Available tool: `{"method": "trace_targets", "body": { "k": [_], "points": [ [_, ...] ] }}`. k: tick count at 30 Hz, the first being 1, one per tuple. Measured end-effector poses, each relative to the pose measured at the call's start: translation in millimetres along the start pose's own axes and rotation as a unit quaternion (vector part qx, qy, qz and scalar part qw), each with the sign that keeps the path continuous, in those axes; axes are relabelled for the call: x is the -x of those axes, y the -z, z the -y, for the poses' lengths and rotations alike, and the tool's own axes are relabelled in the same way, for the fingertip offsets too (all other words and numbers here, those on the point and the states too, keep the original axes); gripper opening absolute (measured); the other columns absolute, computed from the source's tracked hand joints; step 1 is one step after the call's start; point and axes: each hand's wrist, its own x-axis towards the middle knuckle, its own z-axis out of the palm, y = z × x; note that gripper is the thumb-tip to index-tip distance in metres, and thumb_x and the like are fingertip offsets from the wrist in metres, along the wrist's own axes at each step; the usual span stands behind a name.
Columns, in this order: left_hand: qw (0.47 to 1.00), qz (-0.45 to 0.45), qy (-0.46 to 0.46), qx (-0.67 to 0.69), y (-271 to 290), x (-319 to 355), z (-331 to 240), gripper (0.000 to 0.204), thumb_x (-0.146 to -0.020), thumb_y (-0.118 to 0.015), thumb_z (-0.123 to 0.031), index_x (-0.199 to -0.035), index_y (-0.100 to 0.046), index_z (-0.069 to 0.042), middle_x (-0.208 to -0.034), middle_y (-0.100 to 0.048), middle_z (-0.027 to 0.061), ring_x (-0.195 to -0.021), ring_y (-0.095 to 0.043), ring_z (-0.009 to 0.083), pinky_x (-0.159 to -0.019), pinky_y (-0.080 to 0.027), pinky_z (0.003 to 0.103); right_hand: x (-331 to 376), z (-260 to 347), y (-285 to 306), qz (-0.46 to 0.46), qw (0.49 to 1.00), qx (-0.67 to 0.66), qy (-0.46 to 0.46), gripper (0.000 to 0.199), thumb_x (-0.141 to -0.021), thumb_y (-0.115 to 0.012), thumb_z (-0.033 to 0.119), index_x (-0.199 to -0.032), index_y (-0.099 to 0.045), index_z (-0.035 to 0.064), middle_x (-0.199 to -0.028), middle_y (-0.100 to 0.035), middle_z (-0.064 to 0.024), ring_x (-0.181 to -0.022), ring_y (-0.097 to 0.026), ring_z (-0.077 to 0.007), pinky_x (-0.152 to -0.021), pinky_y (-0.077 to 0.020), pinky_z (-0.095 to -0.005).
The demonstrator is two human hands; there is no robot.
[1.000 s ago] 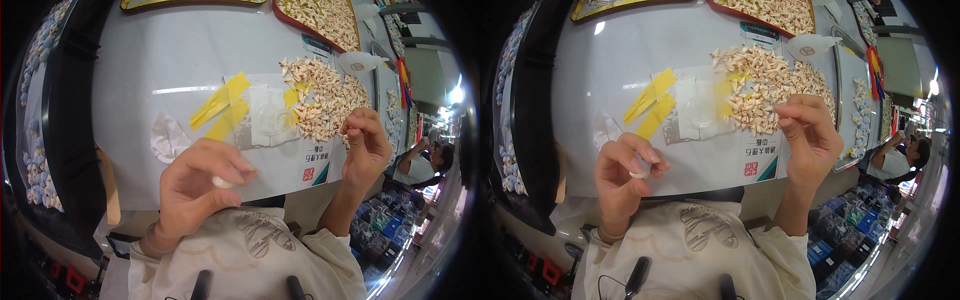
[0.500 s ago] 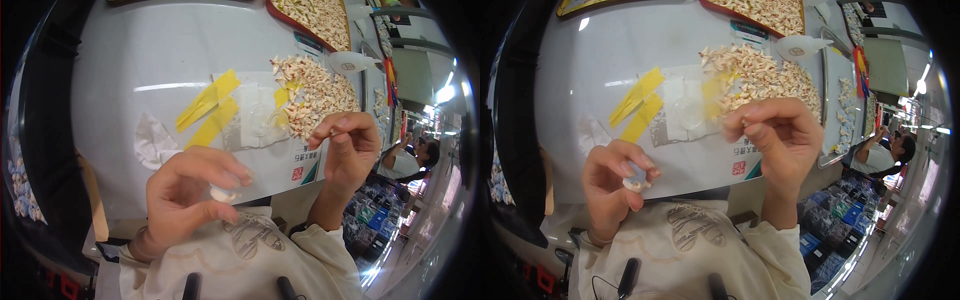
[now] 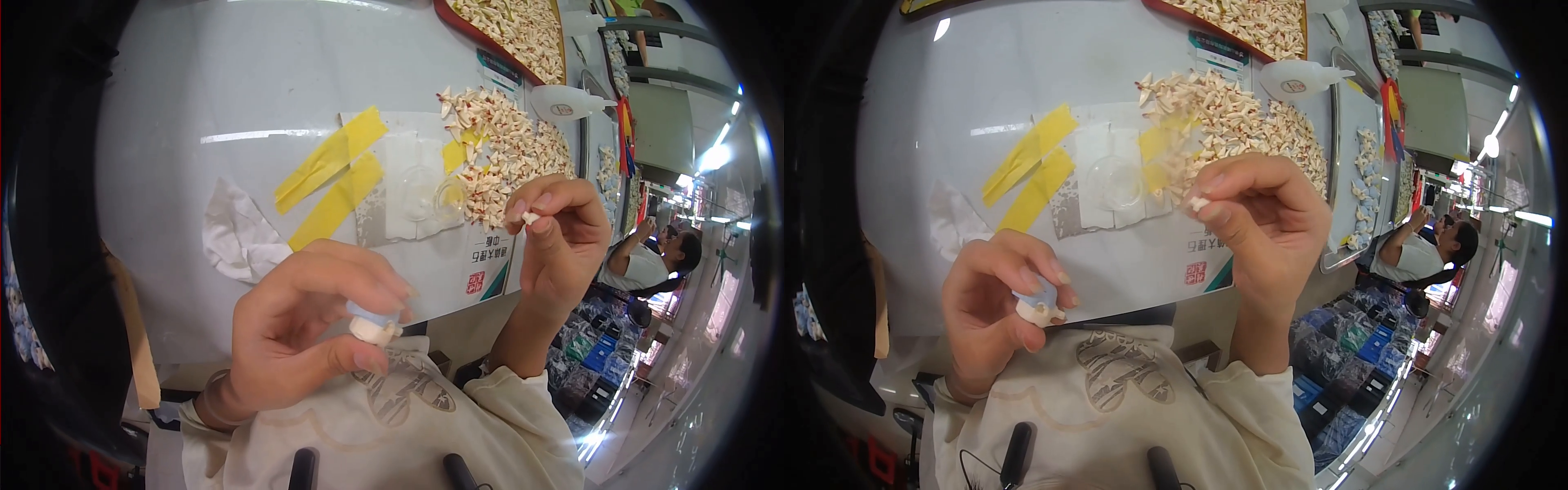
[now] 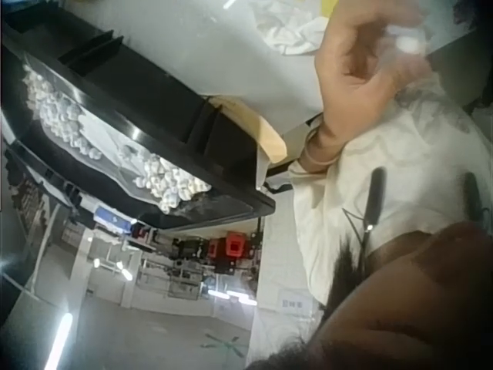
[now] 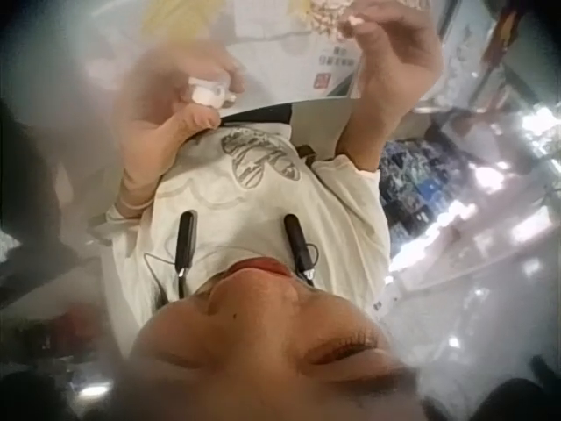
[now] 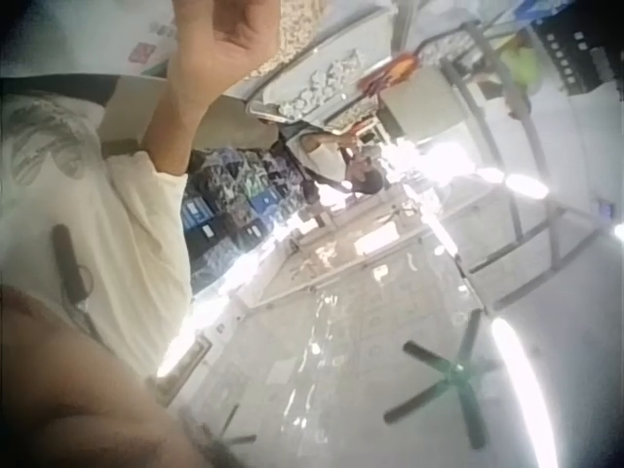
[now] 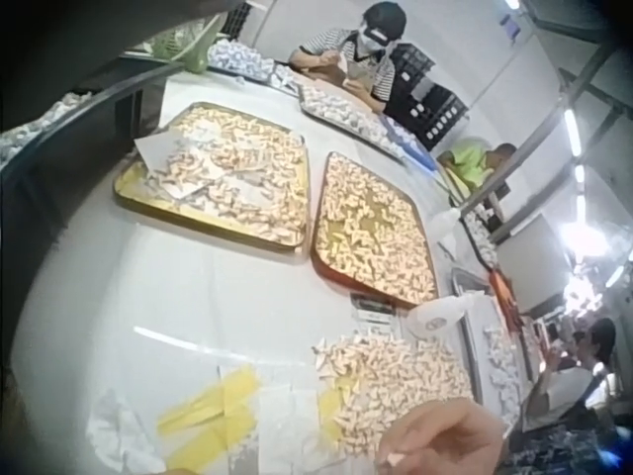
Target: The person applies glue from a glue bottle to small plastic components and then assembles them by hand.
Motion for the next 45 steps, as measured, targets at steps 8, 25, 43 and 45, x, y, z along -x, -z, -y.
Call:
{"method": "trace_targets", "body": {
  "k": [8,25,43,45],
  "points": [
    [0.999,0.031,0.006,-0.007,4.5,0.3,0.3,0.038,-0.077,-0.065,0.008,-0.112,-0.051,0.004,-0.114,-0.05,0.0167,-0.102,-0.055,0.0228,-0.088,-0.045,0.035,-30.9,10.3,-22.2,0.117,0.921,0.359,0.097,0.02,-0.057,-0.071,-0.006,-0.075,-0.064,-0.002,-0.079,-0.054,-0.0079,-0.073,-0.051,-0.0154,-0.065,-0.0409,-0.0246],
    [0.999,0.037,-0.002,-0.032,2.7,-0.1,-2.5,0.04,-0.076,-0.065,0.01,-0.113,-0.051,0.004,-0.114,-0.049,0.0163,-0.105,-0.052,0.0229,-0.091,-0.043,0.034,-32.1,16.3,-32.8,0.123,0.887,0.437,0.083,0.023,-0.05,-0.069,-0.01,-0.071,-0.066,-0.0002,-0.077,-0.052,-0.005,-0.073,-0.051,-0.0133,-0.063,-0.0388,-0.0231],
    [0.99,-0.004,-0.085,-0.112,-0.2,2.0,3.3,0.041,-0.072,-0.07,0.007,-0.109,-0.054,0.008,-0.11,-0.052,0.0167,-0.101,-0.055,0.0231,-0.089,-0.045,0.034,21.9,8.3,-53.8,0.092,0.992,0.053,0.063,0.024,-0.057,-0.077,-0.005,-0.076,-0.066,0.0016,-0.079,-0.055,-0.0076,-0.073,-0.052,-0.0142,-0.064,-0.0386,-0.0239],
    [0.985,0.001,-0.087,-0.149,0.8,-1.2,0.7,0.041,-0.072,-0.071,0.006,-0.11,-0.054,0.008,-0.109,-0.052,0.0159,-0.1,-0.055,0.0229,-0.088,-0.044,0.033,23.9,10.6,-52.9,0.065,0.998,0.003,0.026,0.021,-0.06,-0.077,-0.004,-0.076,-0.065,0.002,-0.08,-0.055,-0.0078,-0.074,-0.05,-0.0141,-0.066,-0.0381,-0.0244]
  ]
}}
